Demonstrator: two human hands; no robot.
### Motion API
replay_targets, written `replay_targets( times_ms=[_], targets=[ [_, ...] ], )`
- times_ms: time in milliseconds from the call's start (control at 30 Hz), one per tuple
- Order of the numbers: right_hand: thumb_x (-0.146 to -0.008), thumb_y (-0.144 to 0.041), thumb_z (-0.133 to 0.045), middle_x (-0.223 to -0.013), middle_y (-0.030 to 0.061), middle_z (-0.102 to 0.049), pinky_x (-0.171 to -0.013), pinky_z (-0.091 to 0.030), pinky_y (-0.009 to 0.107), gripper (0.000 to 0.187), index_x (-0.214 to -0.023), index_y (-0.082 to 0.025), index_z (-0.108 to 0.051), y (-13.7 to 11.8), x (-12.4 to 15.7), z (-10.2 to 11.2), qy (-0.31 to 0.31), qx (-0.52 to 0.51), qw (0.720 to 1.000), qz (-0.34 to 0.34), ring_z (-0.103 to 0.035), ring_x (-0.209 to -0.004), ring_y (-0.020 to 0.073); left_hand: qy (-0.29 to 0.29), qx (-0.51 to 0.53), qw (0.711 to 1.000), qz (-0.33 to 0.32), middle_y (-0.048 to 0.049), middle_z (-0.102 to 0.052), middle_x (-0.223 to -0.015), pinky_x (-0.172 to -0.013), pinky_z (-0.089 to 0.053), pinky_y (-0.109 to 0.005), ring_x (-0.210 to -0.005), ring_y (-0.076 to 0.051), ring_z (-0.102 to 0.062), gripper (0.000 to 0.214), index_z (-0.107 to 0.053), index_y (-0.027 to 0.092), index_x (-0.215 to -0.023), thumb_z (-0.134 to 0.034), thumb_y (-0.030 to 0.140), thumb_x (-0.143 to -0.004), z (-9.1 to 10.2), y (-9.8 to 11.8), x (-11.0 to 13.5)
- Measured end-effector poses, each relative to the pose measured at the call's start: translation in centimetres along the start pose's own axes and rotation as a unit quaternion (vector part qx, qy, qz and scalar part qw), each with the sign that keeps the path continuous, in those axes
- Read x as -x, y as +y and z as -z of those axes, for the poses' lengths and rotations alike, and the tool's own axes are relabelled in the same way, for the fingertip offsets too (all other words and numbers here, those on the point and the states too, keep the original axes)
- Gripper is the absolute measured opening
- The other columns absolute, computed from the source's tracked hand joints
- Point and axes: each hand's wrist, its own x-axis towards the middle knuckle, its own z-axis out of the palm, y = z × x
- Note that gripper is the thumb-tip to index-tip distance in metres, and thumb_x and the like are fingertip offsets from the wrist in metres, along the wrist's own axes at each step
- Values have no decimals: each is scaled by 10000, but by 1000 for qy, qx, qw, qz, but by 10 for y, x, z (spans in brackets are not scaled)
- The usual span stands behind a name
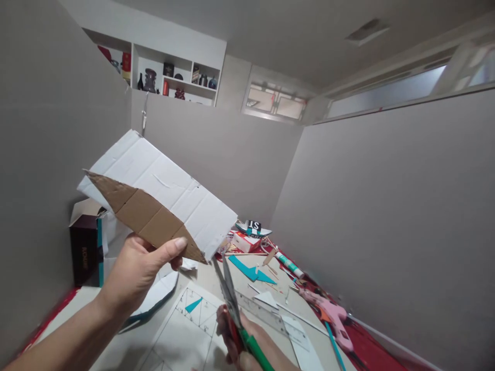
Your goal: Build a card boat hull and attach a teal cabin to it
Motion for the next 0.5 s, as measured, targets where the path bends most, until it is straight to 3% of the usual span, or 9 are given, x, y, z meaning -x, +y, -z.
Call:
replay_targets(
  times_ms=[133,267,367,500],
  targets=[
    [-721,-810,-451,-621,-18,-431,-510,-408,259,645,-945,-212,-534,-23,1,3,-71,20,997,-19,-392,-548,141,-12,-15,1000,10,-14,-631,-622,-620,-435,-249,-659,-167,-561,312,-597,199,-499,-701,312,-771,-5,4,3],
    [-781,-735,-455,-610,-28,-426,-502,-379,253,539,-895,-212,-512,-41,0,8,-89,65,994,-25,-395,-533,135,-19,-32,999,16,-28,-643,-615,-576,-444,-255,-613,-173,-562,330,-595,199,-457,-700,314,-748,-8,9,4],
    [-823,-636,-507,-604,-34,-447,-497,-374,242,422,-887,-218,-514,-35,0,10,-90,83,992,-5,-419,-525,131,-23,-39,999,22,-25,-635,-598,-564,-441,-255,-599,-171,-557,329,-592,202,-451,-701,316,-740,-9,10,4],
    [-836,-620,-522,-636,-15,-511,-483,-400,223,414,-919,-216,-551,-20,2,9,-70,67,995,29,-461,-549,136,-43,-38,998,24,-19,-619,-585,-554,-434,-251,-586,-165,-545,333,-589,210,-456,-691,321,-753,-10,8,4]
  ],
)
